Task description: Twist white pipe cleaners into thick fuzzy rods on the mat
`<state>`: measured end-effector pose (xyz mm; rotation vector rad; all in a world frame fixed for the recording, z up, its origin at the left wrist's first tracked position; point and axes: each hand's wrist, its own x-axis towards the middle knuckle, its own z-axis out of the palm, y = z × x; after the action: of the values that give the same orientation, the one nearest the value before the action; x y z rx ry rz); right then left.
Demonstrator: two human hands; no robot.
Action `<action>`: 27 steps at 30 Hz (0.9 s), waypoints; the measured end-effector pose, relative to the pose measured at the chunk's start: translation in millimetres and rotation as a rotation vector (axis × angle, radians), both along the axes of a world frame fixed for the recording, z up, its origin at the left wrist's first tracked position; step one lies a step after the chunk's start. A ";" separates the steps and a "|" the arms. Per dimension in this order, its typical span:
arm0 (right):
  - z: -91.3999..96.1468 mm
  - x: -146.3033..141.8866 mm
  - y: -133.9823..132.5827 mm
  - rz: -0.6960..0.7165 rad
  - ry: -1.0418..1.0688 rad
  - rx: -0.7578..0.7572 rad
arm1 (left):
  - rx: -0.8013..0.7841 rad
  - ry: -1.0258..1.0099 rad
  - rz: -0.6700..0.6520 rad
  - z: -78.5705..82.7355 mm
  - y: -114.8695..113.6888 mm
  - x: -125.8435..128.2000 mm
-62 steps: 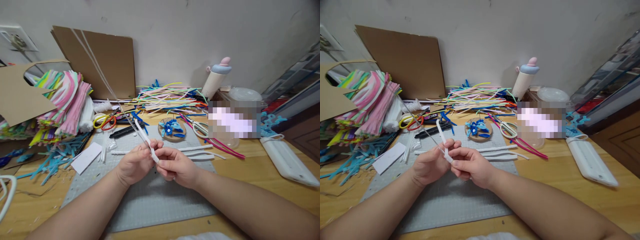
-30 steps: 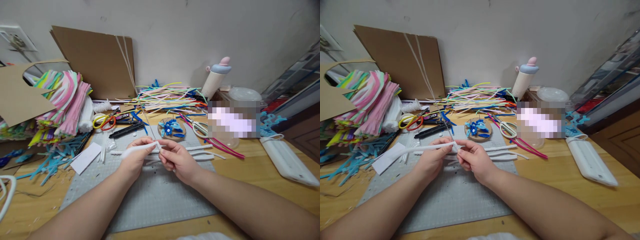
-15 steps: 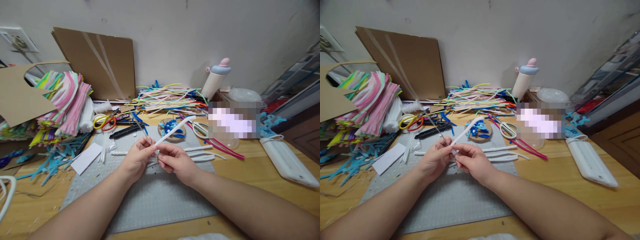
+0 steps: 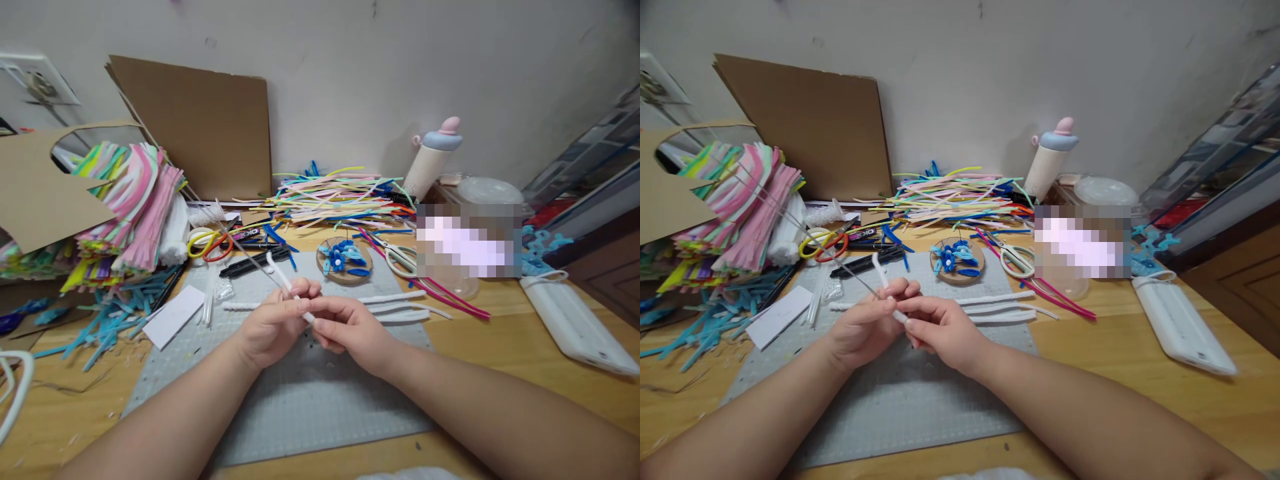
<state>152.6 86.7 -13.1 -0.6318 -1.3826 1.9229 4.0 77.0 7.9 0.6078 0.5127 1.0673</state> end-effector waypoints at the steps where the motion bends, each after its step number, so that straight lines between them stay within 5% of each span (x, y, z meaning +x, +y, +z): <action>1: 1.4 0.6 0.1 0.012 0.048 -0.071 | -0.005 -0.015 -0.006 0.1 -0.1 -0.5; 7: 7.2 5.3 0.6 0.094 0.233 -0.291 | -0.018 0.057 0.111 -4.6 2.5 1.5; 20: 8.0 3.9 8.6 -0.112 0.254 -0.381 | 0.000 0.235 0.314 -7.8 5.2 5.2; 27: 5.5 3.3 6.8 -0.079 0.197 -0.380 | 0.007 0.295 0.359 -12.8 7.2 5.1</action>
<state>155.9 93.6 -7.5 -0.6402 -0.8656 2.1373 9.1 84.2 -4.9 0.7000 0.8998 1.3255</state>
